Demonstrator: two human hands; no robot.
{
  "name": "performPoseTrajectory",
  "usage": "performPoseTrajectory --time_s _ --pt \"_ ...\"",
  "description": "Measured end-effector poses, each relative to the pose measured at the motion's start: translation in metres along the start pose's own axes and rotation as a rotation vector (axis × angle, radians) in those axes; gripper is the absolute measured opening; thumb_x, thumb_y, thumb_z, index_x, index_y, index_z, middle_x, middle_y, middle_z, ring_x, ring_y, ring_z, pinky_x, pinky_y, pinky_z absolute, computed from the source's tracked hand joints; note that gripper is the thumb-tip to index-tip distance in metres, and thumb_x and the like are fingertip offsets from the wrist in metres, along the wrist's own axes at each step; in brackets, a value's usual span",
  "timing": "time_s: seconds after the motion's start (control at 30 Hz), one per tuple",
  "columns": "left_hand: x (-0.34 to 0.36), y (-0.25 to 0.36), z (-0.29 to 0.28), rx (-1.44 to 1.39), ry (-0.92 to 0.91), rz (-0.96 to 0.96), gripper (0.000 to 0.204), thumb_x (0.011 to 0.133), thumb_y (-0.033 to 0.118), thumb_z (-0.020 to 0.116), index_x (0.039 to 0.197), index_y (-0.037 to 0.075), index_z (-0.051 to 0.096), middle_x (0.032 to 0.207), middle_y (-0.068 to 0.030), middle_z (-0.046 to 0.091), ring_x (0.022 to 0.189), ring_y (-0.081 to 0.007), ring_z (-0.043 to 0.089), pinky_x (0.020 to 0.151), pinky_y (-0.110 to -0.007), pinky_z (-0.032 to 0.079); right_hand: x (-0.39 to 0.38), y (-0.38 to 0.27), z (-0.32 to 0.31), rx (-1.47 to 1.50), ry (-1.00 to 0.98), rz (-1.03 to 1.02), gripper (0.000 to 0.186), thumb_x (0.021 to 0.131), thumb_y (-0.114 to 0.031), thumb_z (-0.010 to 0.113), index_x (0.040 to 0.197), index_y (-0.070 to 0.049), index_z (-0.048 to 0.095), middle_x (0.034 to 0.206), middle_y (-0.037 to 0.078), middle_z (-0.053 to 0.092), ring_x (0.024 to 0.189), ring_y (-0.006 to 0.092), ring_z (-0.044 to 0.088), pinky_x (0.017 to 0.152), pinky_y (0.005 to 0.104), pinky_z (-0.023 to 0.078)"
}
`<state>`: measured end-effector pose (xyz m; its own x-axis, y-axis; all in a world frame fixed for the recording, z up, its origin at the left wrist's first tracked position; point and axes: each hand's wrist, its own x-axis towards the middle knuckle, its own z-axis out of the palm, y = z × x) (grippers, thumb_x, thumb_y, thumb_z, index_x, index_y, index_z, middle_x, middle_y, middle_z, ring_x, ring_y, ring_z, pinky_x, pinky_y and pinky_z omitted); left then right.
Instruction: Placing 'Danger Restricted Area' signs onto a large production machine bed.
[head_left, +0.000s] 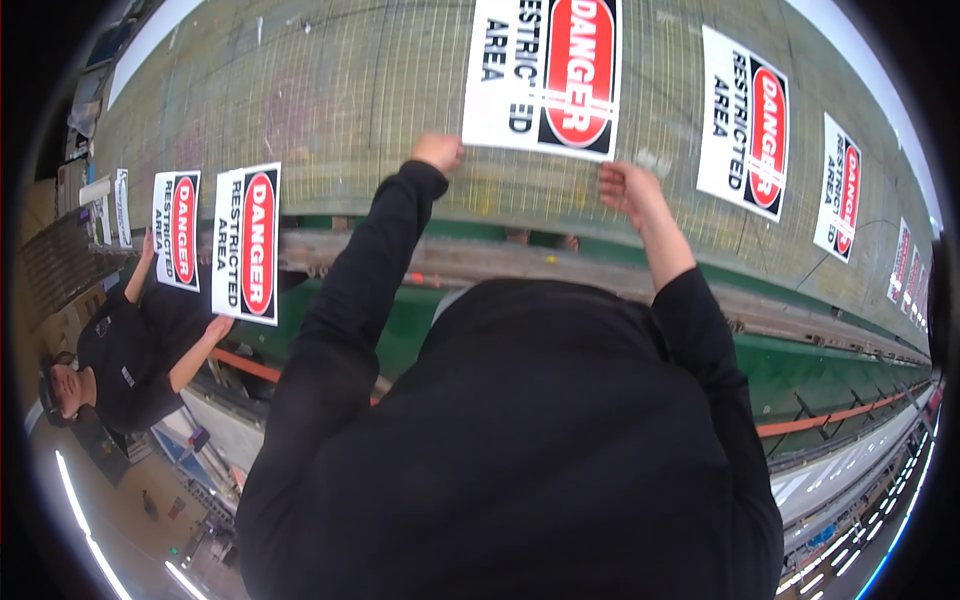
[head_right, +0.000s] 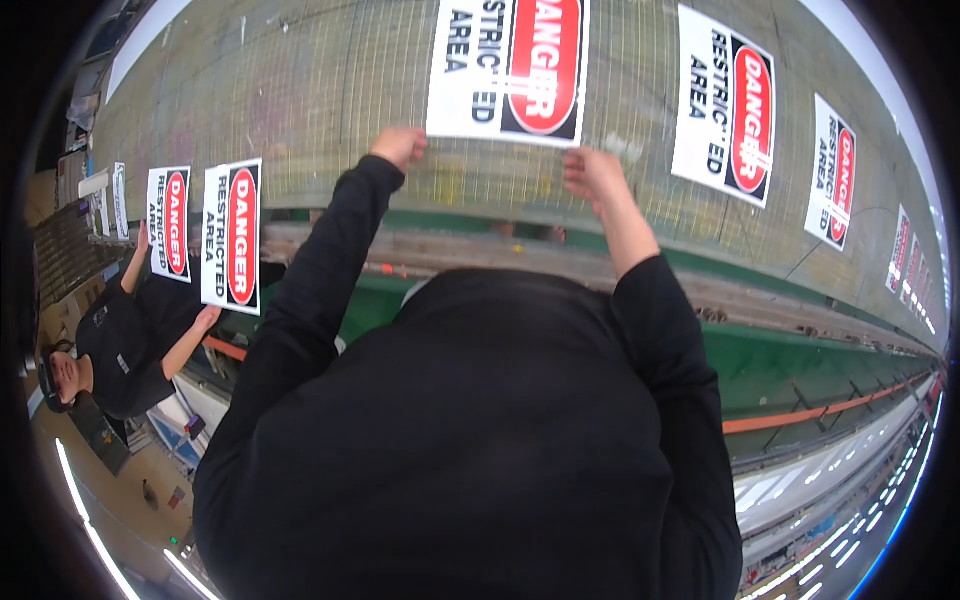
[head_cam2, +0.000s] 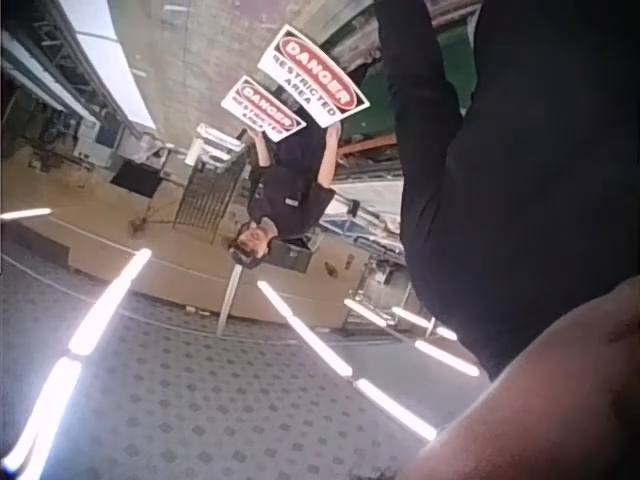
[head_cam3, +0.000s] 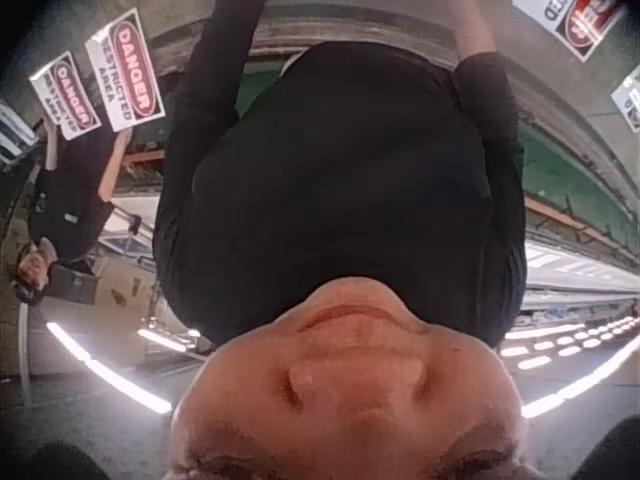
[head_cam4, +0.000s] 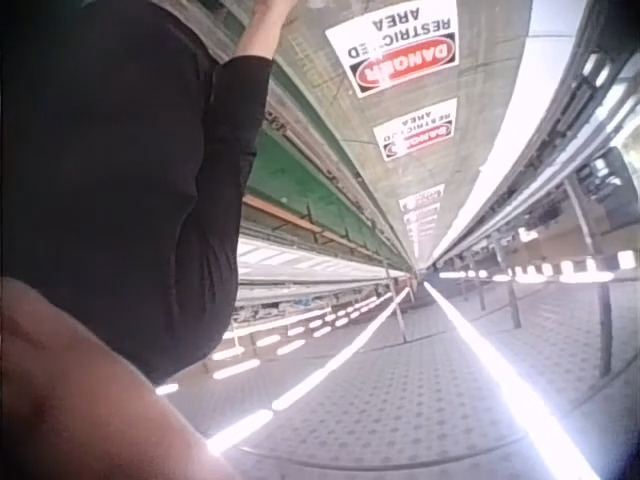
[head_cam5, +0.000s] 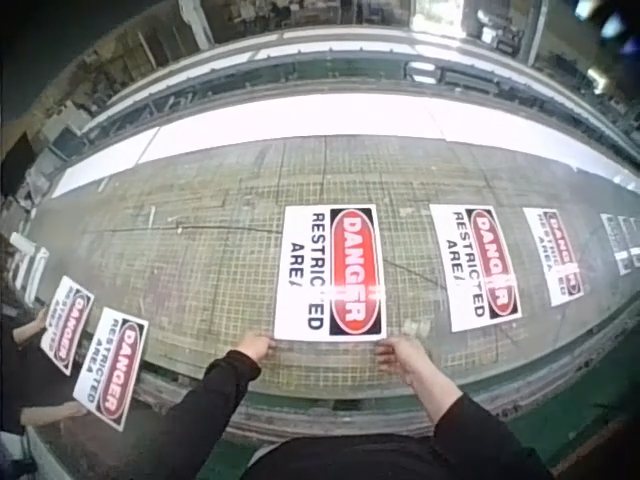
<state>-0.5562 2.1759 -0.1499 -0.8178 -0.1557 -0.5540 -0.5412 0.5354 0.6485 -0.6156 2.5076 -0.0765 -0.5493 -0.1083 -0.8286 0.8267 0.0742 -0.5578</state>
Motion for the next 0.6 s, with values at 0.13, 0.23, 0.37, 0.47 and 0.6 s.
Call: performPoseTrajectory --time_s 0.13,0.23,0.37,0.47,0.6 --pt "-0.004 0.044 -0.004 -0.383 0.050 -0.305 0.026 0.079 0.010 0.041 0.097 0.001 0.058 0.083 -0.0076 0.060 0.068 -0.0163 0.055 0.060 -0.029 0.044 -0.002 -0.001 -0.006 -0.070 0.122 -0.087 0.024 0.082 -0.020 0.052 0.099 -0.004 0.056 0.084 0.004 0.056 0.070 0.0114 0.052 0.059 0.0246 0.043" --pt "-0.006 0.039 -0.004 -0.455 0.070 -0.307 0.025 0.079 0.007 0.041 0.096 -0.002 0.056 0.083 -0.0087 0.057 0.069 -0.0170 0.055 0.063 -0.029 0.045 -0.003 -0.003 -0.008 -0.028 0.104 -0.146 0.025 0.082 -0.018 0.051 0.102 -0.004 0.055 0.085 0.004 0.056 0.069 0.0107 0.052 0.059 0.0236 0.043" --pt "-0.006 0.042 -0.001 -0.485 0.123 -0.317 0.023 0.077 0.006 0.044 0.091 -0.002 0.060 0.074 -0.0083 0.061 0.059 -0.0175 0.057 0.053 -0.028 0.045 0.000 0.001 -0.007 -0.040 0.087 -0.188 0.025 0.082 -0.017 0.050 0.103 -0.004 0.054 0.086 0.004 0.057 0.069 0.0103 0.052 0.059 0.0233 0.042" --pt "-0.004 0.040 0.001 -0.493 0.140 -0.310 0.023 0.077 0.006 0.044 0.090 -0.002 0.061 0.074 -0.0101 0.062 0.060 -0.0188 0.058 0.053 -0.029 0.045 -0.003 0.004 -0.002 -0.056 0.089 -0.204 0.025 0.081 -0.015 0.049 0.104 -0.004 0.054 0.086 0.004 0.057 0.069 0.0099 0.052 0.059 0.0226 0.041" --pt "-0.001 0.035 0.004 -0.447 0.176 -0.290 0.023 0.076 0.006 0.044 0.087 0.000 0.063 0.072 -0.0124 0.062 0.059 -0.0203 0.059 0.054 -0.031 0.045 -0.005 0.003 0.006 -0.101 0.067 -0.248 0.025 0.081 -0.013 0.048 0.103 -0.003 0.055 0.084 0.004 0.057 0.069 0.0098 0.051 0.060 0.0217 0.041"
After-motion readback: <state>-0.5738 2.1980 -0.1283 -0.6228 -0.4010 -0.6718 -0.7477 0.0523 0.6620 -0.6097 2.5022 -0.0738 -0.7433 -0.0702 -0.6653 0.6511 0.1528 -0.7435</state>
